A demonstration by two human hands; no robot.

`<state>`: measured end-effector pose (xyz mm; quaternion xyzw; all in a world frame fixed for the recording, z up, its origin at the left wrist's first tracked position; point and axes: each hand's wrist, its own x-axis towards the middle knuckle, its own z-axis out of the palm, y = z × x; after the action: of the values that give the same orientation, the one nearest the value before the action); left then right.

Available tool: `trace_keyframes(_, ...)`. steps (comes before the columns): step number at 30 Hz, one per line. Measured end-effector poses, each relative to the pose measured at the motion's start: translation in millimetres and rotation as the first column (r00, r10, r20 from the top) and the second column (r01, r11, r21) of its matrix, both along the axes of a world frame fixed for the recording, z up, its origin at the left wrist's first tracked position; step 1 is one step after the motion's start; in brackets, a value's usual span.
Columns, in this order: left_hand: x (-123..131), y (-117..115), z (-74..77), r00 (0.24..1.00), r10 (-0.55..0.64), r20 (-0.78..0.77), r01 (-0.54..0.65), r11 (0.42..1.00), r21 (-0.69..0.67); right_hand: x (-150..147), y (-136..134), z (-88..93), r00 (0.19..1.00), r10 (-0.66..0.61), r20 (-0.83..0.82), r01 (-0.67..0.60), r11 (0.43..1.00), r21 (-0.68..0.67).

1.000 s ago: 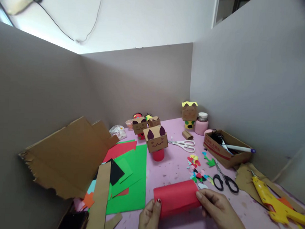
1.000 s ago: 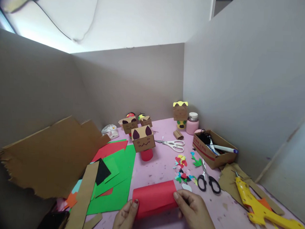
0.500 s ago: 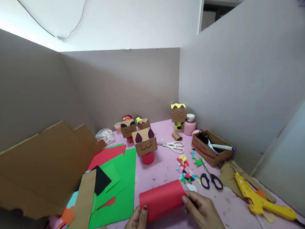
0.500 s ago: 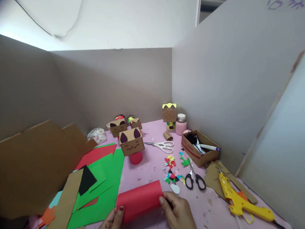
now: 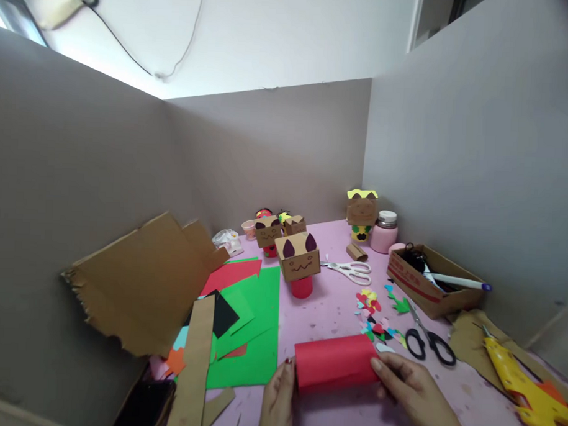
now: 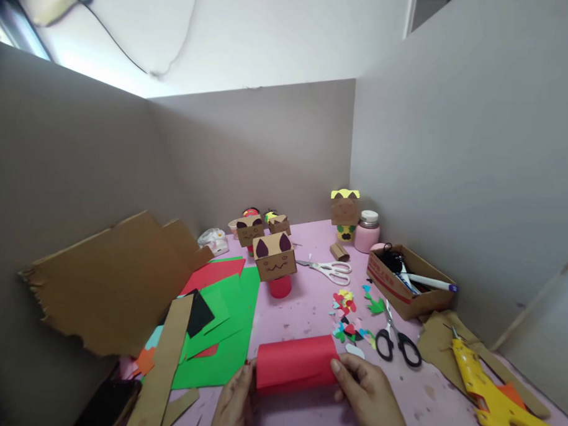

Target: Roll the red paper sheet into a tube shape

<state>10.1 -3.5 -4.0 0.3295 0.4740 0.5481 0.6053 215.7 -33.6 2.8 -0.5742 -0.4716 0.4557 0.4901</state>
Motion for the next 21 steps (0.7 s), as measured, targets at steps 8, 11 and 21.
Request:
trace_keyframes(8,-7.4,2.6,15.6,0.998,-0.066,0.009,0.066,0.995,0.076,-5.7,-0.5,12.8,0.996,0.05,-0.074,-0.05,0.999,-0.004)
trace_keyframes(11,-9.3,2.0,17.1,0.999,-0.052,-0.003,0.053,0.996,0.078,-7.9,-0.6,17.3,0.99,-0.003,-0.142,0.003,1.0,0.004)
trace_keyframes(21,-15.0,-34.4,50.5,0.963,-0.143,-0.227,0.213,0.922,0.322,-4.4,-6.1,26.9,0.659,0.057,-0.75,-0.121,0.992,-0.031)
